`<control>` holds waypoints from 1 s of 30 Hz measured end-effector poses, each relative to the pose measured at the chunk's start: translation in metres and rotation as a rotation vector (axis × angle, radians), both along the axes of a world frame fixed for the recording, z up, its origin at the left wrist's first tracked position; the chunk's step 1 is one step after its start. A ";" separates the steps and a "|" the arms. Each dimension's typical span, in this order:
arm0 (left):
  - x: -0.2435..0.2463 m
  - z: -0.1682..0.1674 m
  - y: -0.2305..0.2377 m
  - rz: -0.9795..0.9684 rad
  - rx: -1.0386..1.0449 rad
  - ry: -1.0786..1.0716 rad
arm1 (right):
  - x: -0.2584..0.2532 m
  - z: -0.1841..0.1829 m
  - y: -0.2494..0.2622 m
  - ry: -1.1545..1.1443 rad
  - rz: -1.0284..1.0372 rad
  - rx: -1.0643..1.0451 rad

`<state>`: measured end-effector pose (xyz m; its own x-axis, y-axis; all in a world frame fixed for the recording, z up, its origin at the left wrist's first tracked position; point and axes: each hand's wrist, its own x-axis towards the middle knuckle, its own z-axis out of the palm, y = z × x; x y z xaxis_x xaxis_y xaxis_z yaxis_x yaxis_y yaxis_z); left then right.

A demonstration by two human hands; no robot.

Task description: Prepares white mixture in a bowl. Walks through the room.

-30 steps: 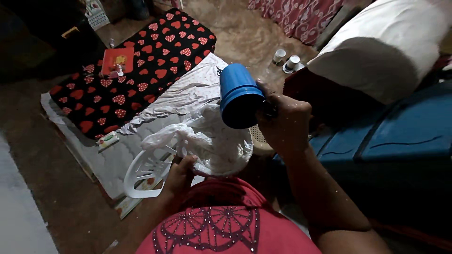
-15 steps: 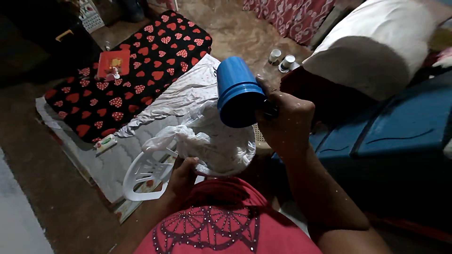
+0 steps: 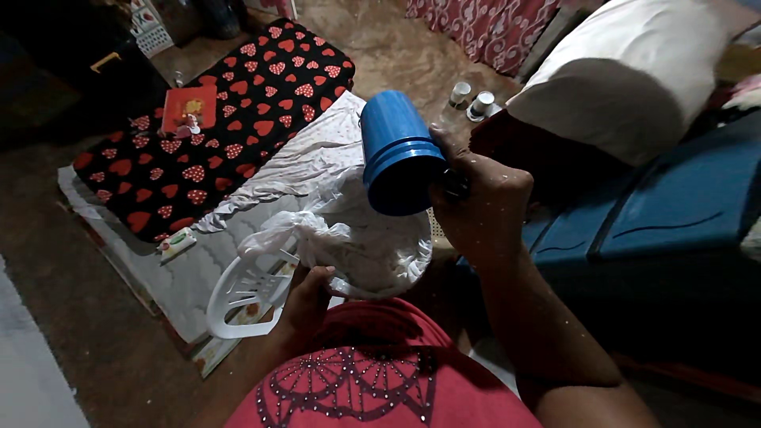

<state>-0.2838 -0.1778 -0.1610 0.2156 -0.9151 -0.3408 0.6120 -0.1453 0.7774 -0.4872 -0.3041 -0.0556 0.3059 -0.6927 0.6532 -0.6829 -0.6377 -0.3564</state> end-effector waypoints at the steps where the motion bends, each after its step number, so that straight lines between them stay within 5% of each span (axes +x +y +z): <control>1: 0.000 -0.001 0.000 -0.004 -0.009 -0.001 | 0.000 0.000 0.001 0.003 0.000 -0.005; 21: 0.000 -0.001 0.003 -0.007 -0.032 -0.015 | -0.001 0.003 0.007 0.003 -0.005 -0.016; 26: 0.001 -0.003 0.003 -0.004 -0.018 -0.032 | -0.007 0.004 -0.004 -0.079 -0.042 0.112; 30: 0.000 -0.005 0.006 0.016 0.042 -0.088 | -0.025 0.000 -0.028 -0.224 -0.049 0.422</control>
<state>-0.2836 -0.1723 -0.1662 0.2611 -0.8966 -0.3577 0.5445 -0.1692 0.8215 -0.5119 -0.3325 -0.0554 0.1500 -0.9216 0.3580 -0.5854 -0.3746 -0.7190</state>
